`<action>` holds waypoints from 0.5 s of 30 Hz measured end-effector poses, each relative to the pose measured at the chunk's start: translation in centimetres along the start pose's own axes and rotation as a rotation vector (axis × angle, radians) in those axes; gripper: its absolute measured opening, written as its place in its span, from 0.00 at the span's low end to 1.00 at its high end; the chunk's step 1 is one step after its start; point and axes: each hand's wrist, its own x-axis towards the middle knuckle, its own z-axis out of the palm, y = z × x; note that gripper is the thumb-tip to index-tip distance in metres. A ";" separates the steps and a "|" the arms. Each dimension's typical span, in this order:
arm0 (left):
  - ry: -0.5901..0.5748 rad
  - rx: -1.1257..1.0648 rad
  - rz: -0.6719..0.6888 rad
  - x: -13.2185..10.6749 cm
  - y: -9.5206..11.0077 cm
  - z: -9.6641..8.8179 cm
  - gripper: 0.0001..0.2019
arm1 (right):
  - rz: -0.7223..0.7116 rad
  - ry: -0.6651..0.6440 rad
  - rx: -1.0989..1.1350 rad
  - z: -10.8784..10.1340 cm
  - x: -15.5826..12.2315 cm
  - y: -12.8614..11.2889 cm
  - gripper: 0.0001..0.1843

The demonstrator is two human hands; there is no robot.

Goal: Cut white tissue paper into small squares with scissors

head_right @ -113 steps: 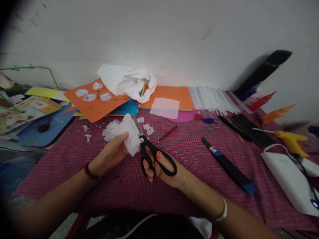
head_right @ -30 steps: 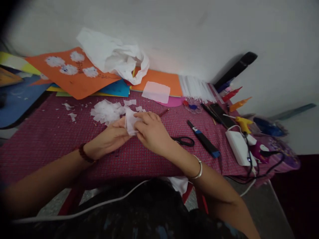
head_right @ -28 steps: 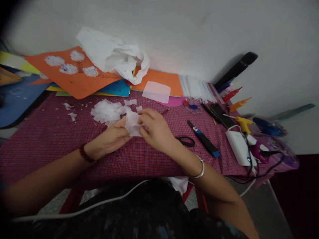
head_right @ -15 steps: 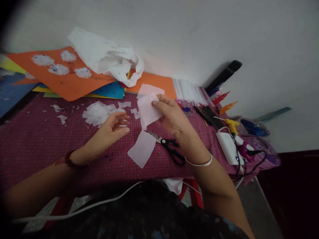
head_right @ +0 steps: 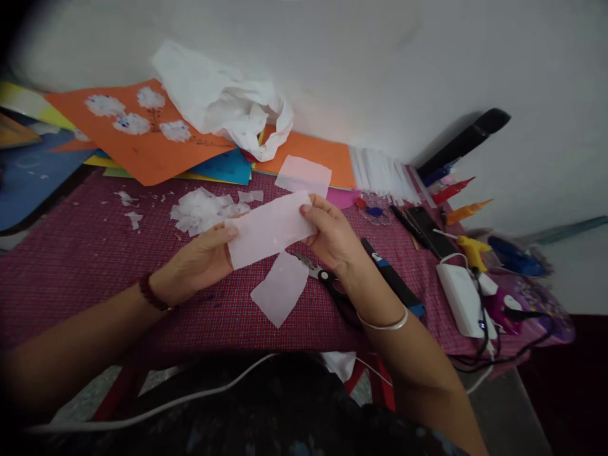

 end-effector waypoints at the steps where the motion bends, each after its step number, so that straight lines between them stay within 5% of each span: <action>1: 0.024 0.016 -0.005 0.1 0.0 -0.1 0.14 | 0.009 0.003 -0.007 -0.3 0.0 0.3 0.13; 6: 0.080 0.195 -0.143 0.3 -0.2 -0.8 0.09 | 0.061 0.033 -0.013 -1.2 -0.1 1.7 0.14; 15: 0.097 0.313 -0.229 0.6 -0.4 -0.7 0.16 | 0.097 0.057 0.037 -2.0 0.1 3.4 0.16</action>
